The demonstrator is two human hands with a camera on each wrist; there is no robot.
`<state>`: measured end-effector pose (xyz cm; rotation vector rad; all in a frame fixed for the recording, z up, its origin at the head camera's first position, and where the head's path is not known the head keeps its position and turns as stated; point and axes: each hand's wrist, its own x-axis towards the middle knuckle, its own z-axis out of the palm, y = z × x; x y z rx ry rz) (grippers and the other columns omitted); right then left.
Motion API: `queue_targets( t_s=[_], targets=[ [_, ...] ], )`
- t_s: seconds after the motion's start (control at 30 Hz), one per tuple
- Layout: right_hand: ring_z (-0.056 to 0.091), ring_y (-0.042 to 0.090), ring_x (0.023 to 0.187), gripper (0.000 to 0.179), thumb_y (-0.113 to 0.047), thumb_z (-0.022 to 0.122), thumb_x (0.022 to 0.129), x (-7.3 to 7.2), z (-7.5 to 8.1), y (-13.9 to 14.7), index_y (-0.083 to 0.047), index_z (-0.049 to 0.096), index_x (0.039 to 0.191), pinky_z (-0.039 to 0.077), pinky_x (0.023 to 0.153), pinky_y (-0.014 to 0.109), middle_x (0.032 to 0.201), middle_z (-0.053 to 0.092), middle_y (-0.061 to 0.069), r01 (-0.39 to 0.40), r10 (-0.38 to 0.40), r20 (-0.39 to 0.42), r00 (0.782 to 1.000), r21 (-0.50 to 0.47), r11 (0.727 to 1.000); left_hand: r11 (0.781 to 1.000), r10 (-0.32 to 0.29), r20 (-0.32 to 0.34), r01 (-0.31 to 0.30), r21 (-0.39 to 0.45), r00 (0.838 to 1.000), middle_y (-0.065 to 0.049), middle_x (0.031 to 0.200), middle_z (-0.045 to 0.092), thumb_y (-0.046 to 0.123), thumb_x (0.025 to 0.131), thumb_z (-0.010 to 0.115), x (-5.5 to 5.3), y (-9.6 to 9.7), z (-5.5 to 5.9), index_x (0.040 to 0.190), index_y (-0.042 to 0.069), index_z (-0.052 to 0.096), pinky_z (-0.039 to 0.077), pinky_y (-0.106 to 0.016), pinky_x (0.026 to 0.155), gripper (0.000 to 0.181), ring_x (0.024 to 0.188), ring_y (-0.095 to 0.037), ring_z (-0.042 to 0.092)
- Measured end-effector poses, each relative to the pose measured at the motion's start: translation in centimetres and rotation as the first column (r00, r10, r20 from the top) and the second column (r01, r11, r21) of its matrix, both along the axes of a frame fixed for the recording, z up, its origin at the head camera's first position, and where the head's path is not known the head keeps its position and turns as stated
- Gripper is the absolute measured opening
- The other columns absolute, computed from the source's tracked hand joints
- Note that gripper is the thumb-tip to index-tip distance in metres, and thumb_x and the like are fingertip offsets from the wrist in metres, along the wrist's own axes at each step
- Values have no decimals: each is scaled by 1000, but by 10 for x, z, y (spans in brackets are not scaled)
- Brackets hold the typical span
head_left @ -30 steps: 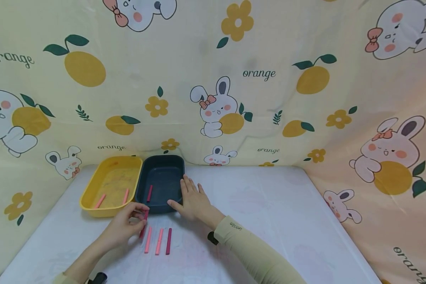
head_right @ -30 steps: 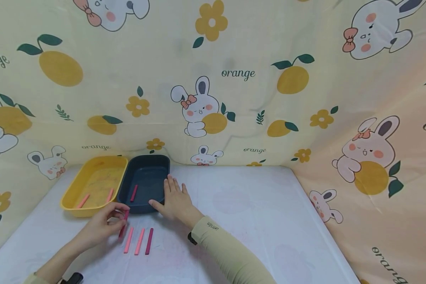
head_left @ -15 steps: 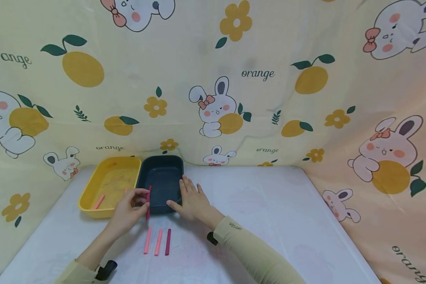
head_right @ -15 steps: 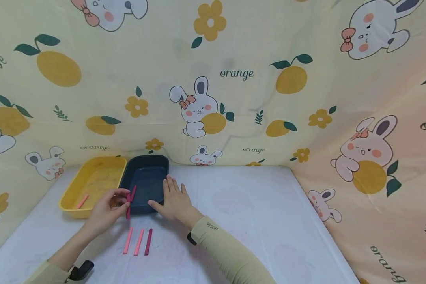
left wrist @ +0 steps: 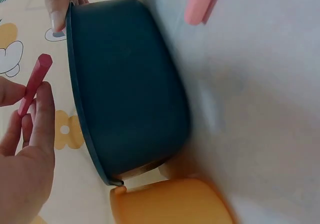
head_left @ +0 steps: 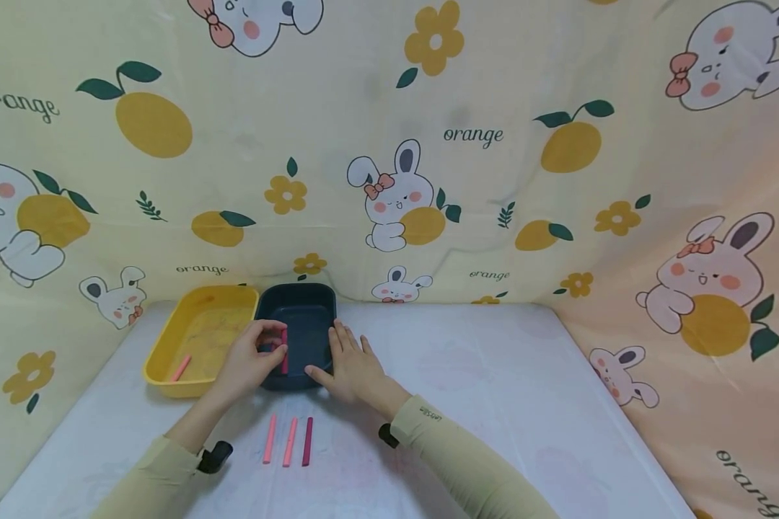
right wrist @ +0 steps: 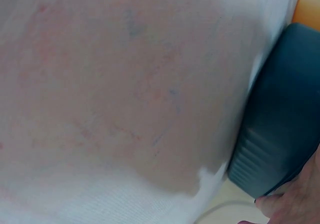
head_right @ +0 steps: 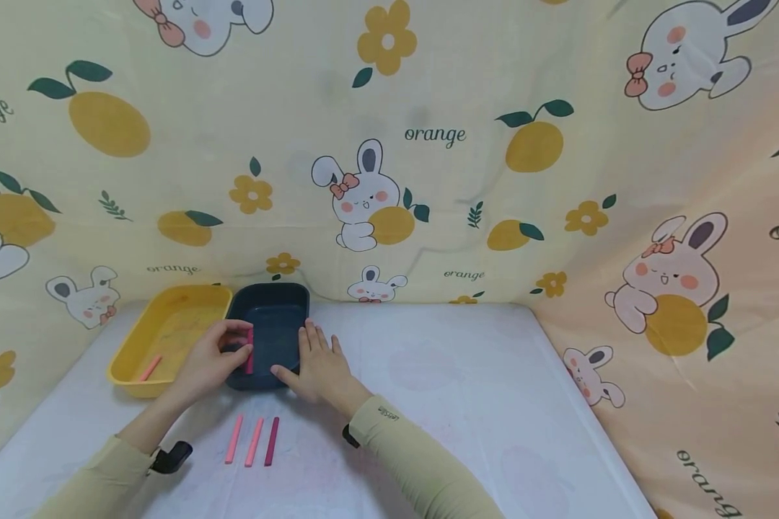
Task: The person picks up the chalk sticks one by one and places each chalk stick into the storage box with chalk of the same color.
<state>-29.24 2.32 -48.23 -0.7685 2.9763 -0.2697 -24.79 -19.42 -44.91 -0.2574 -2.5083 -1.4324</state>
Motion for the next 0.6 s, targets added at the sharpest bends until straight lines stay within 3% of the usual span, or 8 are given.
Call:
queue_targets(
  t_s=[0.17, 0.43, 0.6],
  targets=[
    [13, 24, 160, 99, -79, 26, 99, 0, 0, 1, -7, 13, 167, 16, 126, 54, 175, 6, 9, -7, 7, -3, 1000, 4, 1000, 1000, -4, 11, 4, -22, 1000, -20, 125, 58, -1, 96, 69, -11, 5, 4, 130, -2, 60, 54, -19, 83, 35, 106, -32, 64],
    [14, 24, 160, 99, -78, 26, 99, 0, 1, 3, -7, 13, 167, 16, 126, 54, 175, 6, 9, -6, 6, -2, 1000, -2, 1000, 998, -16, 29, 18, -57, 999, -21, 127, 58, 2, 96, 70, -33, 11, 0, 130, -1, 61, 58, -46, 91, 35, 107, -35, 66],
    [14, 24, 160, 99, -79, 25, 99, 0, 0, 3, -7, 14, 167, 16, 126, 55, 175, 7, 9, -14, 14, -6, 1000, -10, 1000, 997, -13, 78, 19, -74, 997, -23, 128, 57, 3, 97, 69, -46, 14, -4, 131, -2, 60, 58, -47, 92, 35, 109, -36, 66]
  ],
)
